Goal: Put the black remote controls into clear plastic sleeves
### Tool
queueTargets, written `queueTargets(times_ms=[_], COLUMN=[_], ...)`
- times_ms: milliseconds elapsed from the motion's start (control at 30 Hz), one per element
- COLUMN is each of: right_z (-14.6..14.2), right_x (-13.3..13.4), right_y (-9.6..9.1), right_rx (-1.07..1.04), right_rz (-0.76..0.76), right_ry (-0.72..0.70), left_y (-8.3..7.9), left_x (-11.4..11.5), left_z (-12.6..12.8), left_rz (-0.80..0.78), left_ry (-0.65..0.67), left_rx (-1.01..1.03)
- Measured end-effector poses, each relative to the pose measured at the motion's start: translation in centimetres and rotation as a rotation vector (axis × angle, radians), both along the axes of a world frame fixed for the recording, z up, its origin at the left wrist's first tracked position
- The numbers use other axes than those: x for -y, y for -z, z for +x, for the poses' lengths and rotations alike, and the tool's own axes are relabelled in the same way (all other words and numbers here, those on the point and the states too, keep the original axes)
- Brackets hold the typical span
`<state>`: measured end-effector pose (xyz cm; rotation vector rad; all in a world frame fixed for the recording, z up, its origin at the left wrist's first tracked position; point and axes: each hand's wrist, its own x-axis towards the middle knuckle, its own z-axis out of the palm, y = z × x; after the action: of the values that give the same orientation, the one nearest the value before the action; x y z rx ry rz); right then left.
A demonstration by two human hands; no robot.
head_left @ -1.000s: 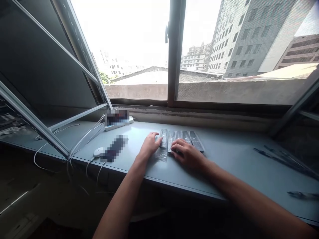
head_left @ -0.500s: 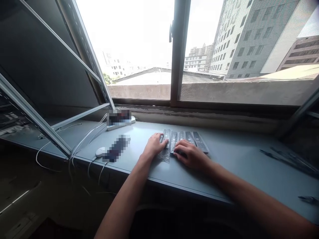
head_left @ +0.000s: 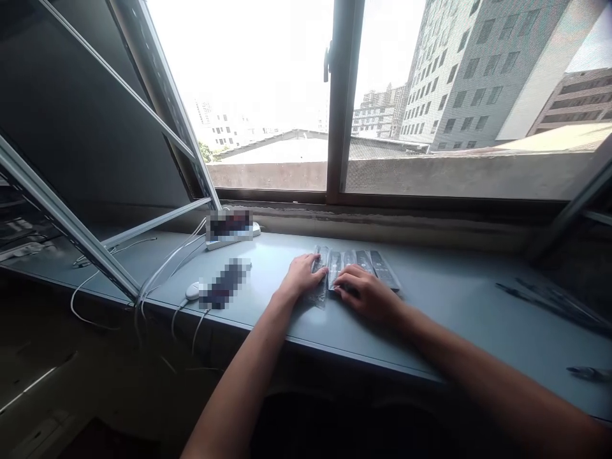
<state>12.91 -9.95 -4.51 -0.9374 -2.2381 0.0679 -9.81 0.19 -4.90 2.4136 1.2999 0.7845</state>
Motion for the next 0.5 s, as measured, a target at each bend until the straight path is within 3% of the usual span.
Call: queueTargets(times_ms=[233, 500], right_z=[0.09, -0.17], right_x=[-0.05, -0.16], right_y=[-0.03, -0.16], right_rx=[0.013, 0.089], right_rz=[0.05, 0.022], right_ry=[0.012, -0.08], left_y=[0.09, -0.08], left_x=[-0.02, -0.1], left_z=[0.32, 0.3], left_rz=[0.035, 0.003], left_ry=[-0.004, -0.033], left_rx=[-0.052, -0.048])
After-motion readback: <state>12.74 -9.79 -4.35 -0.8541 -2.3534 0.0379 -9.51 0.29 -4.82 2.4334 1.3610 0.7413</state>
